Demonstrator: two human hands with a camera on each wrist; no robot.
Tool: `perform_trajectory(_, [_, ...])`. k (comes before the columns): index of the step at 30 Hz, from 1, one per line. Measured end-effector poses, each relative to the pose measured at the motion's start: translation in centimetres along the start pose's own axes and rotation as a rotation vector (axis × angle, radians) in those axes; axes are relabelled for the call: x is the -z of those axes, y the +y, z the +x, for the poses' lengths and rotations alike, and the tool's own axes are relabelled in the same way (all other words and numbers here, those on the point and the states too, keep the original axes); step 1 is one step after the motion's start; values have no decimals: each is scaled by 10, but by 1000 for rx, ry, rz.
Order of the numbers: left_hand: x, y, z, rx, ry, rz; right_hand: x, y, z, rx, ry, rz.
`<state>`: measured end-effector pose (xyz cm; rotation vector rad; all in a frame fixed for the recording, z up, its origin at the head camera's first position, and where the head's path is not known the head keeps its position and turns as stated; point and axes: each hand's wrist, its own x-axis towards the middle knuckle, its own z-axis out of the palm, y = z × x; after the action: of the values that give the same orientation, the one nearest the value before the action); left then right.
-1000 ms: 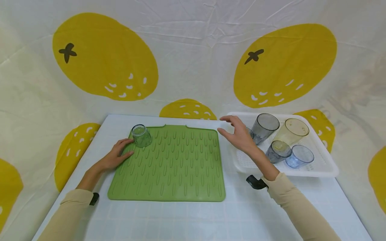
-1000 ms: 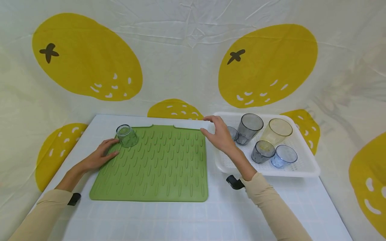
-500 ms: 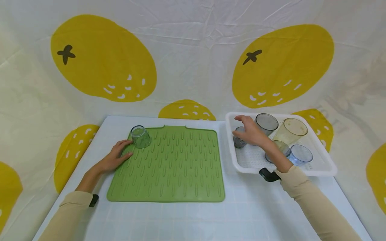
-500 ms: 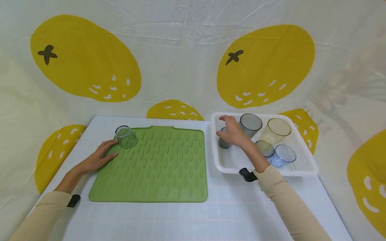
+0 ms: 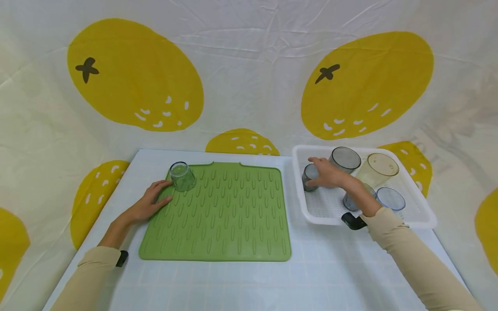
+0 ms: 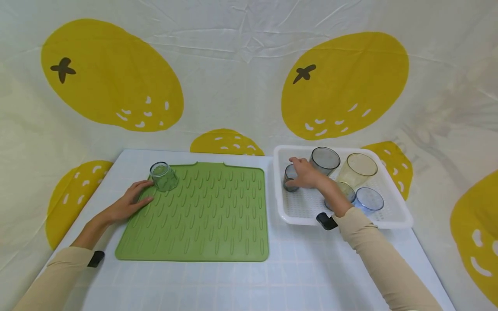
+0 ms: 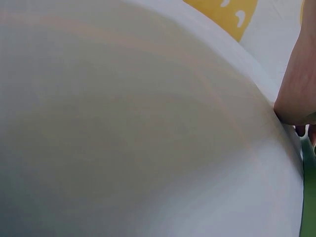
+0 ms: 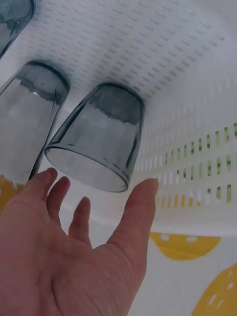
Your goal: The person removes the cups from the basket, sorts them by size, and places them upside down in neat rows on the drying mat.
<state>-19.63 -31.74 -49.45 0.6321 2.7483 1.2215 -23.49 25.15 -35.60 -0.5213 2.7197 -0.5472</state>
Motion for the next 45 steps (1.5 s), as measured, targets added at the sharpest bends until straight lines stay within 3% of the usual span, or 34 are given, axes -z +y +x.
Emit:
perform_trajectory(5, [0,0,0,13,-10,-4,1,3,-4,54,-52,-39])
perform_trajectory(18, [1,0,-1,23,-15,12,1,12,-11,44,-164,8])
perform_trajectory(29, [1,1,0,26,-21,10,-4,18,-15,49,-330,-3])
perform_trajectory(33, [1,0,-1,27,-21,12,-5,20,-16,70,-318,45])
perform_trajectory(45, [2,-2,0,15,-17,10,-10,27,-19,95,-183,205])
